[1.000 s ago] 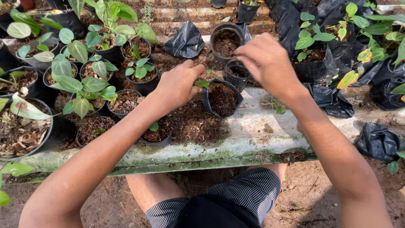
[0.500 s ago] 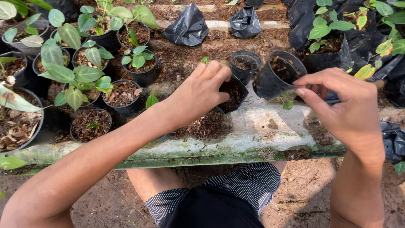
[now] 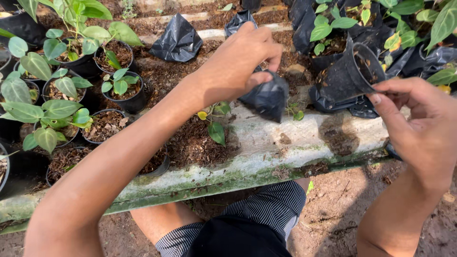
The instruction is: The person removes small plants from black plastic bags and pots them into small black plastic containers using soil. They place the potted plants on a wooden plank among other potted plants.
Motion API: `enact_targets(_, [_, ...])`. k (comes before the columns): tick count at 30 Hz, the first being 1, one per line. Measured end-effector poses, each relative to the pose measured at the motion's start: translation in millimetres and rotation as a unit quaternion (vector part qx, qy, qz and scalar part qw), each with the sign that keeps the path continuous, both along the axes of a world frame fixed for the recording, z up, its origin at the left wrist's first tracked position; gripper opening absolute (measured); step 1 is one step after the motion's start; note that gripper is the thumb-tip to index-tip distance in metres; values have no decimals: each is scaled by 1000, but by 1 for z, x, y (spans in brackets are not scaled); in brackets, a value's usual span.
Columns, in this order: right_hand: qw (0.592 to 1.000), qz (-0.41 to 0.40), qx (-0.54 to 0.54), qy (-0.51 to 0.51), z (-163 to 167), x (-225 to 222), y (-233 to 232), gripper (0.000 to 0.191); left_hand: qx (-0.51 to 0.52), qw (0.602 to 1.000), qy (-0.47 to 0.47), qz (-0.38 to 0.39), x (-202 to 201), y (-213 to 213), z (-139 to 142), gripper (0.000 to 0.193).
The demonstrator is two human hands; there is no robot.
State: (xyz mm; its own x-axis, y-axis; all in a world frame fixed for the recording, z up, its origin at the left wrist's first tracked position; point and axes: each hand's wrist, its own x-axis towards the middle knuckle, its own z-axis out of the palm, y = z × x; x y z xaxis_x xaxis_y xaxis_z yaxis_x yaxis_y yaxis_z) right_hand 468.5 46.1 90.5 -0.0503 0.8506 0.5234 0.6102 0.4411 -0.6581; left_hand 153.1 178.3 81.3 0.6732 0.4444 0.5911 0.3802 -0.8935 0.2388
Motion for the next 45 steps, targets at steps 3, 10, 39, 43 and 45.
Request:
enact_targets(3, [1000, 1, 16, -3, -5, 5, -2, 16, 19, 999, -14, 22, 22, 36, -4, 25])
enact_targets(10, [997, -27, 11, -64, -19, 0, 1, 18, 117, 981, 10, 151, 71, 90, -36, 23])
enact_targets(39, [967, 144, 18, -210, -46, -91, 28, 22, -38, 934, 327, 141, -45, -41, -74, 48])
enact_targets(43, [967, 153, 12, -204, -50, -94, 35, 22, -78, 953, 263, 128, -57, -40, -76, 14])
enact_targets(45, [968, 158, 9, -194, -52, -97, 39, 22, -74, 973, 200, 88, -59, -39, -77, 25])
